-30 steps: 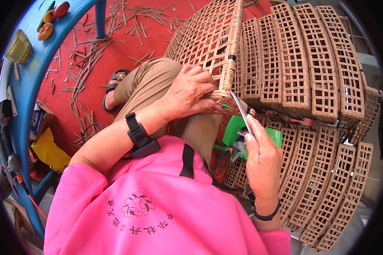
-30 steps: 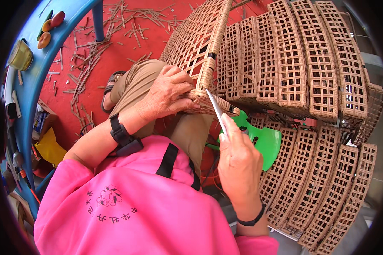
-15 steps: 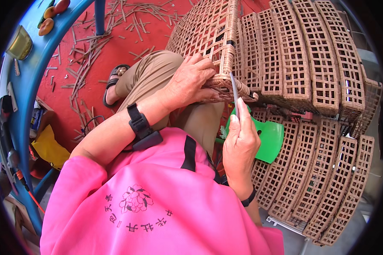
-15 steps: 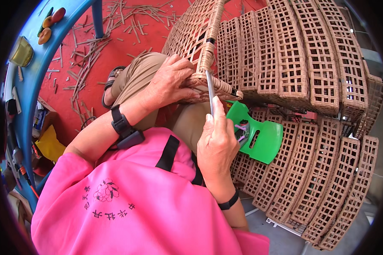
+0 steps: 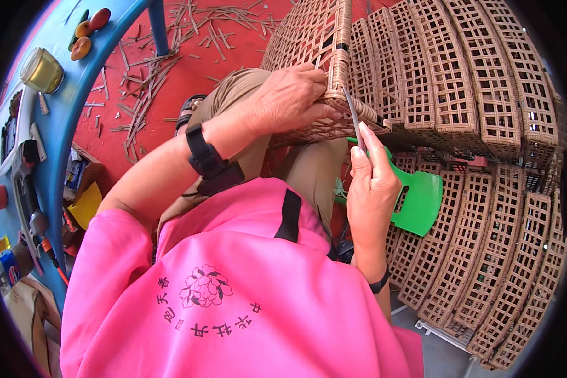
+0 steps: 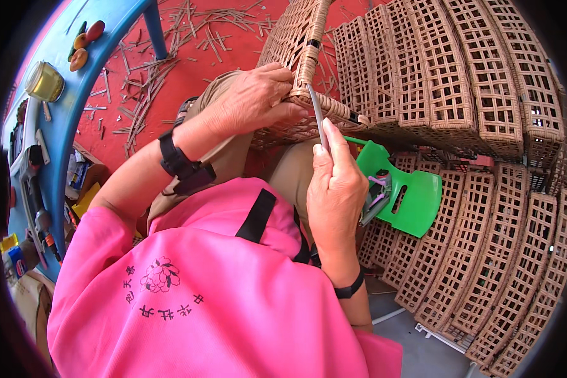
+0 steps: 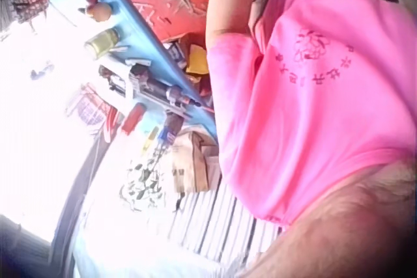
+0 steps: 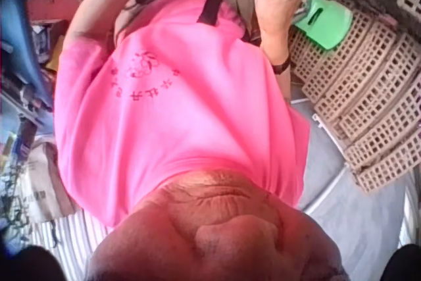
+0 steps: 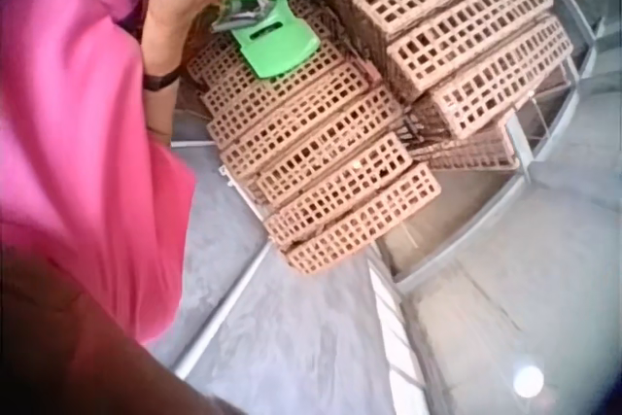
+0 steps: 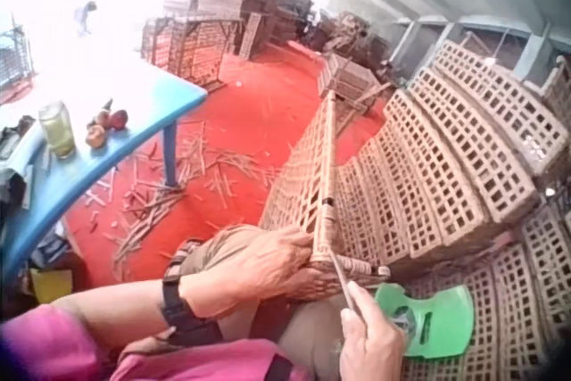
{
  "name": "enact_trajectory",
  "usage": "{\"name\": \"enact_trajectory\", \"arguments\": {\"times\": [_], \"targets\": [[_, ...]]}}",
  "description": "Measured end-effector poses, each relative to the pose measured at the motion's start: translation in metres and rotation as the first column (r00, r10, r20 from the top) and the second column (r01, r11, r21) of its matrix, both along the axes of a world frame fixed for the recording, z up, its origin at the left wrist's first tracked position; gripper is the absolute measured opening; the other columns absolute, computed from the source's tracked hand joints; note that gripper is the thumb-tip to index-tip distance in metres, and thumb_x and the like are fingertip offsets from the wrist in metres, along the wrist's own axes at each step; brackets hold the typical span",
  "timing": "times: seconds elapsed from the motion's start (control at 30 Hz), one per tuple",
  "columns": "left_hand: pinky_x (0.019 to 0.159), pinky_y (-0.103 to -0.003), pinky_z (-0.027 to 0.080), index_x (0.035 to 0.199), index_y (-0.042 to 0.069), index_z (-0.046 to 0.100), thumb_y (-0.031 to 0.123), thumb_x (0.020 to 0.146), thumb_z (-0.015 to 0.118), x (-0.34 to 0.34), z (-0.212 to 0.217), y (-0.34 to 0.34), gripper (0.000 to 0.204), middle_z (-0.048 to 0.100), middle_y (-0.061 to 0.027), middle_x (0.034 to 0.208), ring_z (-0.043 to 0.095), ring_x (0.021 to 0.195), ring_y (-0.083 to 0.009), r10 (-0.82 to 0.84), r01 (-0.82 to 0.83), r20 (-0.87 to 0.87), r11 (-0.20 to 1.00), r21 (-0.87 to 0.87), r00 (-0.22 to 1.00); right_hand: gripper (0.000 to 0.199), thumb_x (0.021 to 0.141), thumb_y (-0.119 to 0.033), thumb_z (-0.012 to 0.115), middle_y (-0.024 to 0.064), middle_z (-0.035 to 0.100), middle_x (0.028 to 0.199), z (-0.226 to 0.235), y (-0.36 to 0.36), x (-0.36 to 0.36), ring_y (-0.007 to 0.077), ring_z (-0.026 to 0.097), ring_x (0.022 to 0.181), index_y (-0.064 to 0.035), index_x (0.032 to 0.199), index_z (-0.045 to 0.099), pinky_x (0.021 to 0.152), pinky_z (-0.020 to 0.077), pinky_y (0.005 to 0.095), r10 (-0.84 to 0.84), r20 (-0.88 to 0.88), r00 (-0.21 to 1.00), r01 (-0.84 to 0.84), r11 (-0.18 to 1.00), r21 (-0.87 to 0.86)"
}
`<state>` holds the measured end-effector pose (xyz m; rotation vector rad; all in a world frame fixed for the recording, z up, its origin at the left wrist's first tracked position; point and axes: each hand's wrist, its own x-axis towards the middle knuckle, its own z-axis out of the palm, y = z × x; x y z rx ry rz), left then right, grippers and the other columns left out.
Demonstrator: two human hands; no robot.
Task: Weaving bamboo or rattan strips onto a furniture frame using a pneumatic stapler and shears.
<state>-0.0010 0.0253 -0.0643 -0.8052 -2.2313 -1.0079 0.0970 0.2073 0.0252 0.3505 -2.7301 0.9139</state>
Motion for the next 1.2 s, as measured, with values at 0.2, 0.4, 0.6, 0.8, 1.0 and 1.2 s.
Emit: {"name": "enact_trajectory", "arguments": {"times": [0.2,0.4,0.6,0.8,1.0,1.2], "targets": [[0.071,-0.042,0.049,0.081,0.002,0.062,0.034,0.085,0.073,-0.004,-0.001,-0.022,0.035,0.057,-0.0083,0.084,0.060,0.078,-0.0293,-0.194,0.179,0.147,0.978,0.111,0.970,0.032,0.095,-0.004,0.060,0.0248,0.070,0.109,0.003,0.008,-0.001,0.0330,0.070,0.103,0.0014,0.127,0.061,0.085,0.0545,0.0370,-0.013,0.125,0.992,0.026,0.995,-0.098],[0.080,-0.043,0.045,0.106,0.004,0.054,0.036,0.070,0.085,0.018,-0.034,0.001,0.058,0.053,-0.0140,0.093,0.055,0.089,-0.0346,0.131,-0.116,0.206,0.990,-0.084,0.970,0.033,0.095,-0.004,0.060,0.0244,0.069,0.112,-0.002,0.018,-0.007,0.0329,0.070,0.102,0.0007,0.128,0.061,0.083,0.0548,0.0377,0.037,0.098,0.994,-0.030,0.997,-0.073],[0.077,-0.045,0.044,0.098,0.003,0.049,0.029,0.077,0.078,0.015,-0.047,0.013,0.044,0.052,-0.0163,0.090,0.055,0.087,-0.0368,0.135,-0.125,0.264,0.991,-0.054,0.955,0.034,0.096,-0.004,0.061,0.0123,0.072,0.102,-0.004,0.021,-0.010,0.0121,0.059,0.074,-0.0031,0.130,0.063,0.068,0.0487,0.0282,0.038,0.087,0.995,-0.029,0.994,-0.102],[0.072,-0.046,0.044,0.094,0.002,0.047,0.019,0.076,0.069,0.012,-0.054,0.010,0.033,0.052,-0.0174,0.085,0.055,0.082,-0.0378,0.079,-0.065,0.204,0.995,-0.073,0.976,0.034,0.095,-0.002,0.061,0.0219,0.070,0.112,-0.003,0.022,-0.012,0.0321,0.070,0.100,0.0016,0.128,0.061,0.084,0.0551,0.0371,0.085,0.093,0.992,-0.076,0.992,-0.098],[0.070,-0.046,0.046,0.097,0.002,0.049,0.027,0.082,0.072,0.008,-0.042,-0.003,0.037,0.055,-0.0175,0.083,0.058,0.078,-0.0379,-0.075,0.099,0.315,0.993,-0.061,0.946,0.034,0.094,-0.001,0.062,0.0221,0.069,0.114,-0.001,0.023,-0.013,0.0311,0.070,0.103,0.0016,0.128,0.061,0.085,0.0551,0.0359,0.095,0.090,0.991,-0.084,0.990,-0.115],[0.071,-0.044,0.048,0.101,0.002,0.056,0.031,0.081,0.074,0.031,-0.027,0.014,0.041,0.060,-0.0154,0.086,0.063,0.084,-0.0353,0.215,-0.219,0.334,0.975,-0.028,0.918,0.034,0.094,-0.002,0.062,0.0223,0.069,0.113,-0.001,0.023,-0.011,0.0303,0.070,0.103,0.0000,0.128,0.061,0.085,0.0550,0.0355,0.062,0.123,0.990,-0.051,0.994,-0.092]]}}
